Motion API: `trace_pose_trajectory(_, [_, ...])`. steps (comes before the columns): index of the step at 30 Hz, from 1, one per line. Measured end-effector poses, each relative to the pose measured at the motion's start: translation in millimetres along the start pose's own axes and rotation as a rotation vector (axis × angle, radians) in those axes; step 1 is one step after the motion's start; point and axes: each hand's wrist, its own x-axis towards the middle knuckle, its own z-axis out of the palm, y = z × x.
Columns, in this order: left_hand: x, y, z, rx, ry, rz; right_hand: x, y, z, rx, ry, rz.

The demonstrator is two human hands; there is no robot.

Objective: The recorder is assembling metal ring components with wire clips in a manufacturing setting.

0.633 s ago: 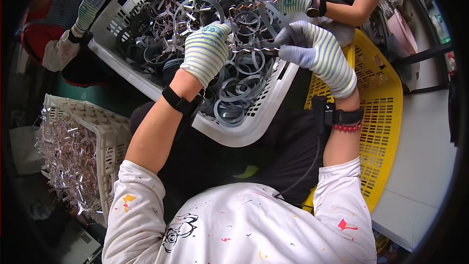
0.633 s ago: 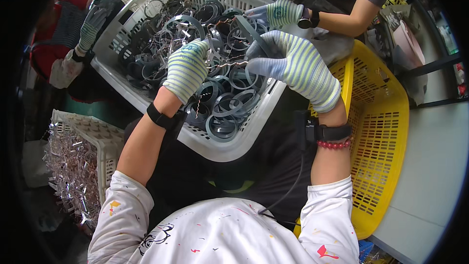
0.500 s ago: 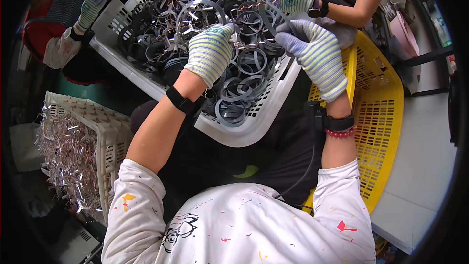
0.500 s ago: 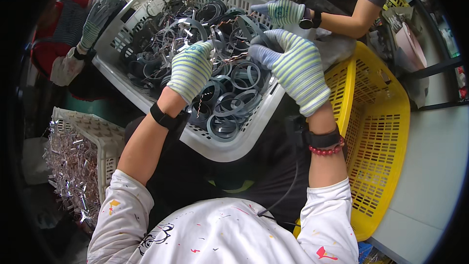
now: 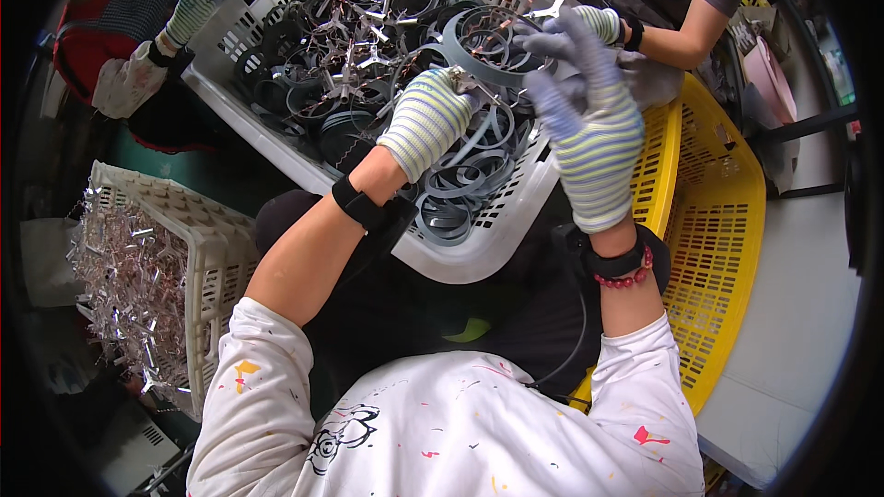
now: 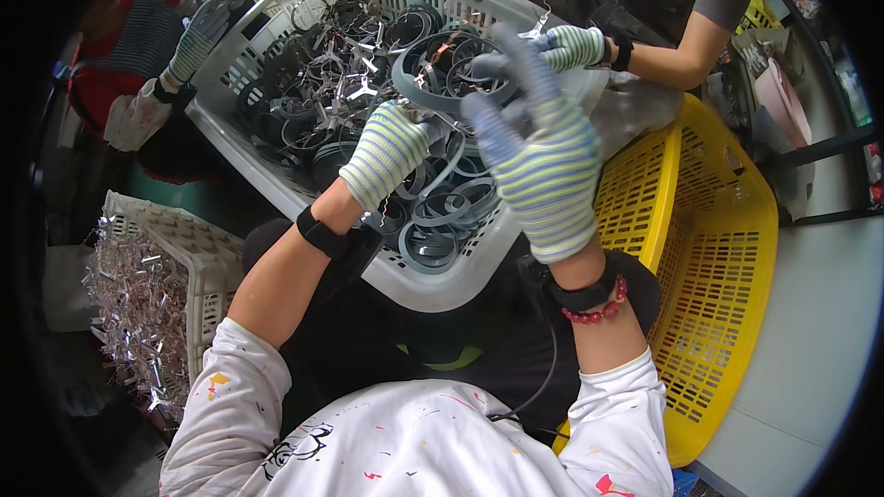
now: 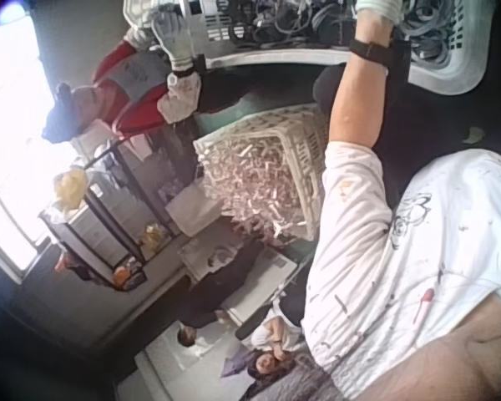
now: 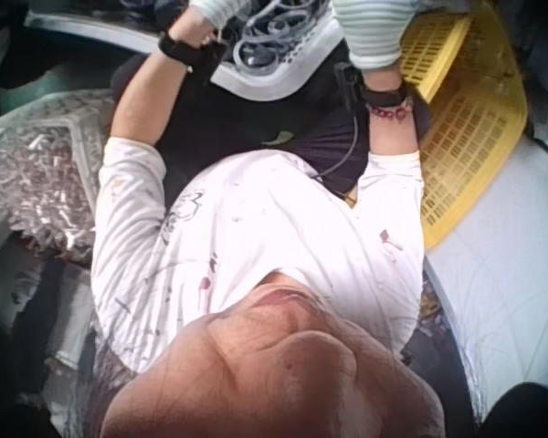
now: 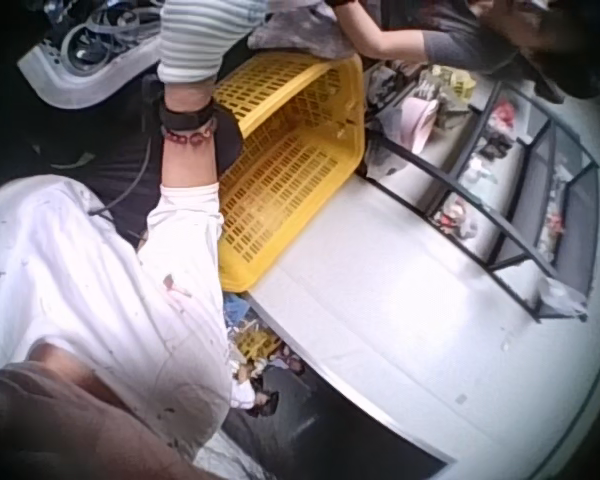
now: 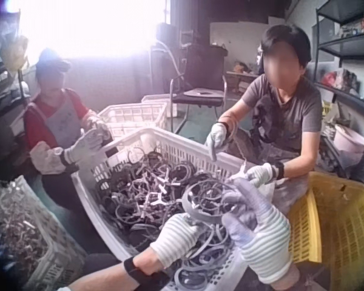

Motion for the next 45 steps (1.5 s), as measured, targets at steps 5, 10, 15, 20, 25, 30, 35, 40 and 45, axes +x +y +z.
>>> trace_pose_trajectory(5, [-13.6, 27.1, -6.4, -0.722, -0.367, -0.184, 22.2, 24.5, -22.2, 0.223, -0.082, 0.019])
trace_pose_trajectory(10, [-20.7, 21.9, -12.0, -0.976, -0.586, -0.303, 19.2, -4.7, -12.7, 0.029, -0.350, 0.092])
trace_pose_trajectory(15, [-18.8, 23.1, -1.5, -0.881, -0.521, -0.286, 14.5, 3.6, -2.5, -0.471, -0.167, -0.358])
trace_pose_trajectory(20, [-15.8, 20.7, 3.2, -0.842, -0.417, -0.222, 6.0, 4.2, 0.2, -0.642, -0.163, -0.449])
trace_pose_trajectory(25, [-17.9, 8.2, 22.9, -0.377, -0.076, -0.065, 5.3, 11.9, 2.4, -0.573, -0.180, -0.476])
trace_pose_trajectory(30, [-11.5, 21.1, 1.5, -0.731, -0.140, -0.307, 20.4, 15.5, -20.4, -0.136, -0.145, 0.011])
trace_pose_trajectory(35, [-26.0, 36.4, -12.5, -1.021, -0.729, -0.258, 18.3, 25.2, -22.9, 0.004, -0.291, -0.027])
trace_pose_trajectory(40, [-25.1, 32.1, -11.0, -1.098, -0.849, -0.333, 18.9, -0.3, -23.5, -0.206, -0.304, -0.122])
trace_pose_trajectory(45, [-20.1, 30.6, 8.7, -0.649, -0.503, -0.341, 6.7, 17.1, -17.1, -0.677, -0.182, -0.528])
